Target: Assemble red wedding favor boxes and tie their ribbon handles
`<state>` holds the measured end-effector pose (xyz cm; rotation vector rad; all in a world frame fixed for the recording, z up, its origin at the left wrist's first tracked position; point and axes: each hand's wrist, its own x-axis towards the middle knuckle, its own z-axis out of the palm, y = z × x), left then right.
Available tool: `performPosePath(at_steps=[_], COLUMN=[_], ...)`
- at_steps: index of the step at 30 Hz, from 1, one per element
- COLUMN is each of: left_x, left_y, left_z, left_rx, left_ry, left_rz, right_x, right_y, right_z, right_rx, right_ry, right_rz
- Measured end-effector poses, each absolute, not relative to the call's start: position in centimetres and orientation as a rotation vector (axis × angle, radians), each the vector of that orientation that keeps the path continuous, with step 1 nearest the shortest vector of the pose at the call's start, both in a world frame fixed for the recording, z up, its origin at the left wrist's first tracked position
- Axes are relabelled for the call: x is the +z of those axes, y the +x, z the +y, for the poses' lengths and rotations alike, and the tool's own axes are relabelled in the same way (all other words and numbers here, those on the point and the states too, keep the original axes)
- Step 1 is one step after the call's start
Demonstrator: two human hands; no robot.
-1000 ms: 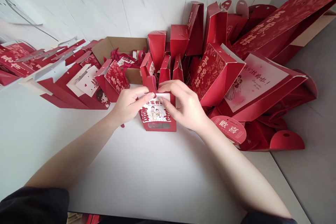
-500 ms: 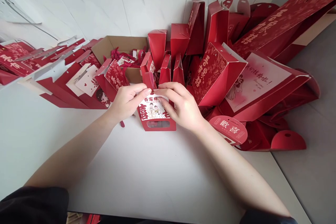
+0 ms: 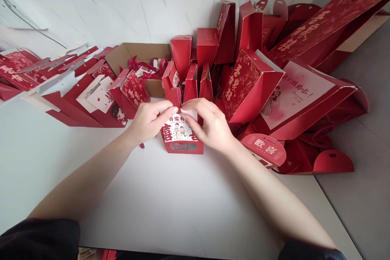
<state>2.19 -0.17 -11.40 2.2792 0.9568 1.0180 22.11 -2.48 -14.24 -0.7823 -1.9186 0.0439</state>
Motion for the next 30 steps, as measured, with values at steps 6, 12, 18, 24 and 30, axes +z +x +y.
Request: performPosePath(at_steps=[6, 12, 18, 24, 30], left_x=[-11.6, -11.8, -11.8, -11.1, -10.6], left_y=[2.3, 2.3, 2.2, 1.8, 1.8], left_z=[-0.5, -0.3, -0.3, -0.7, -1.1], left_rx=[0.99, 0.996, 0.984, 0.864, 0.855], left_ry=[2.362, 2.462, 2.444, 2.301, 2.287], left_rz=[0.906, 0.922, 0.919, 0.913, 0.916], right_x=[-14.3, -14.1, -13.4, -13.3, -13.1], right_y=[21.9, 21.7, 21.8, 22.3, 22.3], right_z=[-2.9, -2.9, -3.3, -3.0, -2.9], right_rx=[0.184, 0.337, 0.408, 0.664, 0.487], right_ry=[-0.874, -0.89, -0.933, -0.864, -0.973], right_rz=[-1.815, -1.778, -1.788, -1.701, -1.841])
